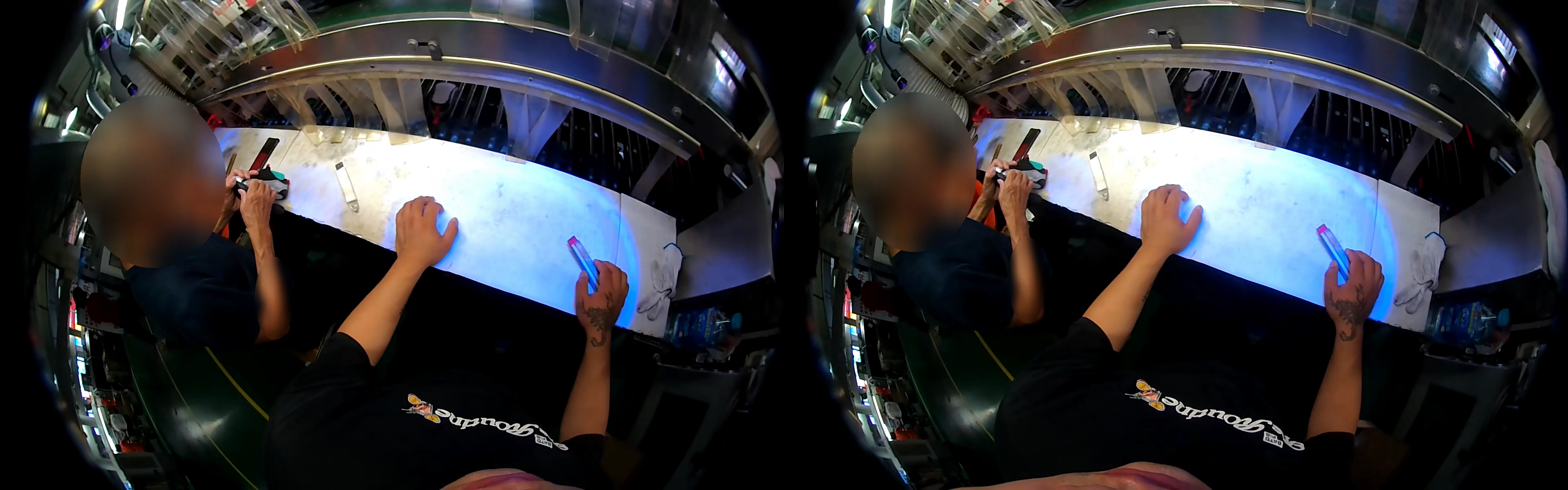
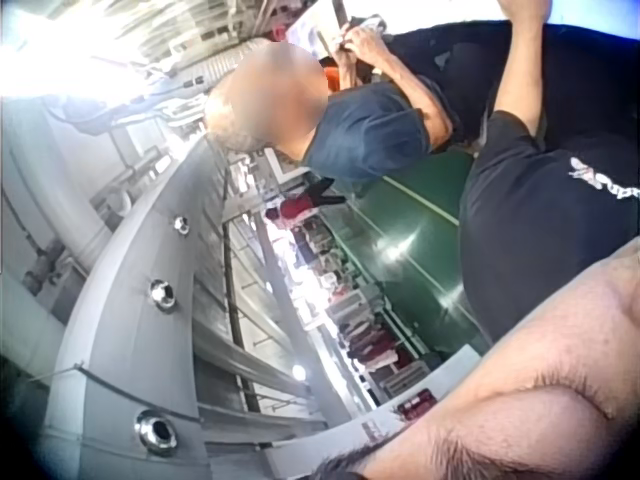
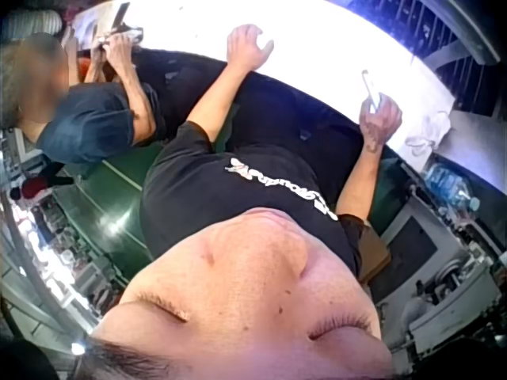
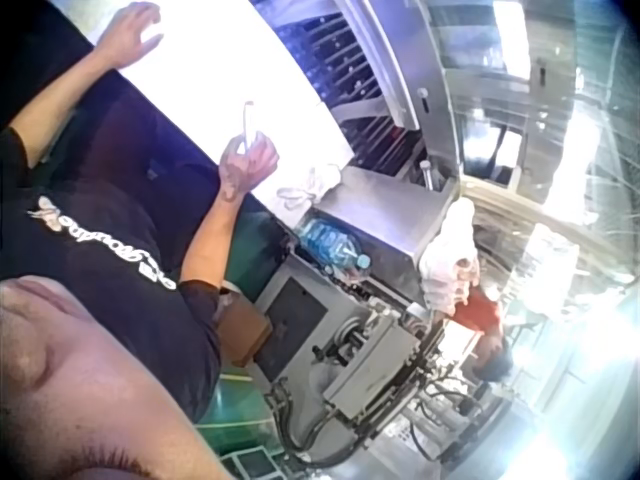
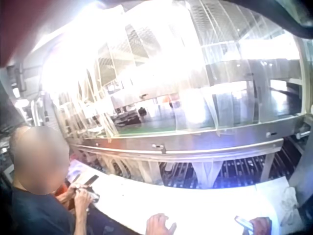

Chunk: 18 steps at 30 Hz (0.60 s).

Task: The person assembles a sneaker by inserting a white insole into the shoe and securing the laces. They then use a blue marker to apply a substance to the shoe's surface. The person repeats this process with a second sneaker, handling each shoe individually.

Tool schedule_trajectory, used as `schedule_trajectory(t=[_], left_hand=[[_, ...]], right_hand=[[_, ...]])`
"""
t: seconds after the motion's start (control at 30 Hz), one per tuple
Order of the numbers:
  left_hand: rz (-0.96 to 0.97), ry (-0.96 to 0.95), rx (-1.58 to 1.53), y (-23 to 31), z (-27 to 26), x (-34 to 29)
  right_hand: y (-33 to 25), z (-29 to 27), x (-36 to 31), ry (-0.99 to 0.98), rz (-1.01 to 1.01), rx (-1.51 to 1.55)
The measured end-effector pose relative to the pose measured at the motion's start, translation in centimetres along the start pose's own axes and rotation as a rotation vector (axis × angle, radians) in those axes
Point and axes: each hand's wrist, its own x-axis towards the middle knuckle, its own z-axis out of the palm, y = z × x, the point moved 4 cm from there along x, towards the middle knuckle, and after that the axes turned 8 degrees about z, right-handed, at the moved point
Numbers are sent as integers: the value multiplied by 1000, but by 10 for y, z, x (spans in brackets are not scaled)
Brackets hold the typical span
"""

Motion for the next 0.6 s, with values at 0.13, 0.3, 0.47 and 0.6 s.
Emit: schedule_trajectory(t=[0.13,0.3,0.47,0.6], left_hand=[[-12,-17,8,0,0,0],[-20,-33,11,-1,0,0],[-20,-26,0,0,0,0],[-21,-27,4,0,-1,0]], right_hand=[[1,-1,0,-2,-7,12],[2,1,0,-2,-10,6],[0,0,1,1,-17,0],[1,1,0,-1,-19,5]])
